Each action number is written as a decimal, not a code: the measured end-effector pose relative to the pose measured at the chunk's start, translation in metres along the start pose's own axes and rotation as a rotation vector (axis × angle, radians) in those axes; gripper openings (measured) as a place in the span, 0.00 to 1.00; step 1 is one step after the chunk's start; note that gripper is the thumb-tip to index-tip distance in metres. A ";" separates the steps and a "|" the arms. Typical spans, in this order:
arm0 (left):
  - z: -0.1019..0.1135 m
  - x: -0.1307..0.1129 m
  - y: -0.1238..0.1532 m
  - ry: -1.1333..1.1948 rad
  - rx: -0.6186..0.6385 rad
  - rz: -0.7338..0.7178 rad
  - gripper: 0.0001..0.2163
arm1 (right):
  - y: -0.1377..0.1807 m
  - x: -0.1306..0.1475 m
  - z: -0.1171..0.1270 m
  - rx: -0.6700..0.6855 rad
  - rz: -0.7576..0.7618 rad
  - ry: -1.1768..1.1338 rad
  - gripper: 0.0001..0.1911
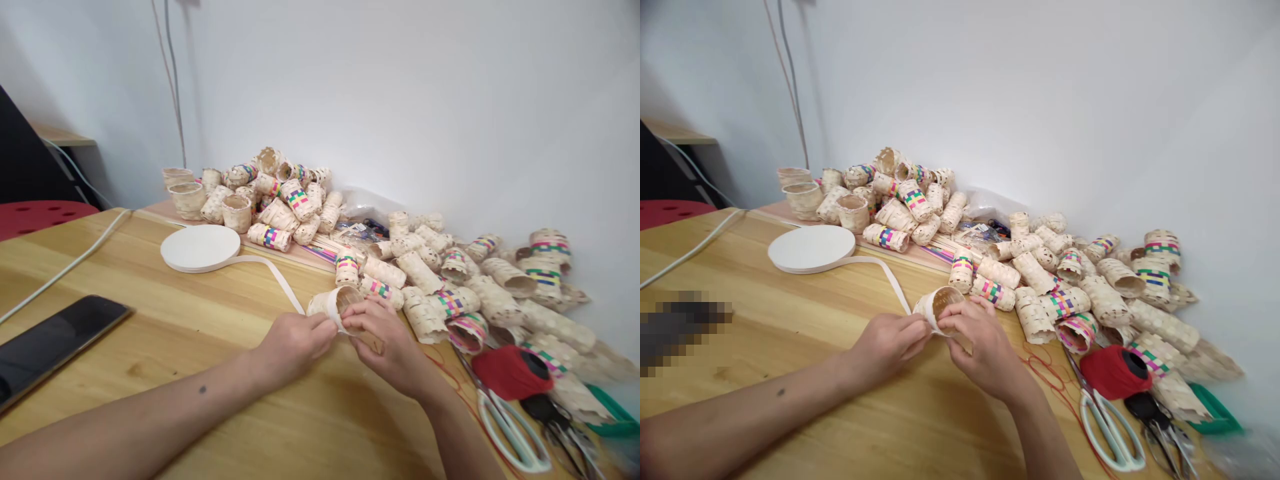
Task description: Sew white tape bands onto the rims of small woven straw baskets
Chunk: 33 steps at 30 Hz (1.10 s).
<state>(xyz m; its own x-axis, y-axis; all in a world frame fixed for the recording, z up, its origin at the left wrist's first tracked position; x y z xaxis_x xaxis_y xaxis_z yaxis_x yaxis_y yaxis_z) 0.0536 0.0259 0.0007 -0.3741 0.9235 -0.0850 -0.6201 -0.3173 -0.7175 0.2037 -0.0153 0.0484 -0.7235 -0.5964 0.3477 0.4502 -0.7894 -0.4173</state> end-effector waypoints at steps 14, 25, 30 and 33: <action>0.000 0.007 -0.004 -0.019 -0.033 0.043 0.10 | -0.002 0.002 0.000 0.045 -0.033 0.069 0.14; 0.002 0.009 -0.006 0.000 0.002 0.053 0.10 | -0.002 0.000 -0.001 -0.007 -0.014 0.124 0.15; 0.008 0.006 -0.007 -0.030 -0.049 -0.039 0.10 | -0.003 0.000 0.000 -0.022 -0.005 0.121 0.14; 0.011 0.002 -0.006 -0.028 -0.076 -0.127 0.11 | -0.003 -0.001 0.000 -0.028 -0.009 0.120 0.14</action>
<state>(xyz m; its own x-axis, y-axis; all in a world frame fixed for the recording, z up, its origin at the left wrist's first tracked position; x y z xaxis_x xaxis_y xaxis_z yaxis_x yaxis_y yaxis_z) 0.0488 0.0277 0.0125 -0.3157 0.9484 0.0288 -0.6099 -0.1796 -0.7719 0.2031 -0.0128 0.0497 -0.7857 -0.5662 0.2493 0.4299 -0.7894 -0.4382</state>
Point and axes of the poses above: each hand's wrist, its own y-axis away from the middle knuckle, its own z-axis out of the back of the hand, x = y × z, the point moved 4 cm from there along -y, towards the middle knuckle
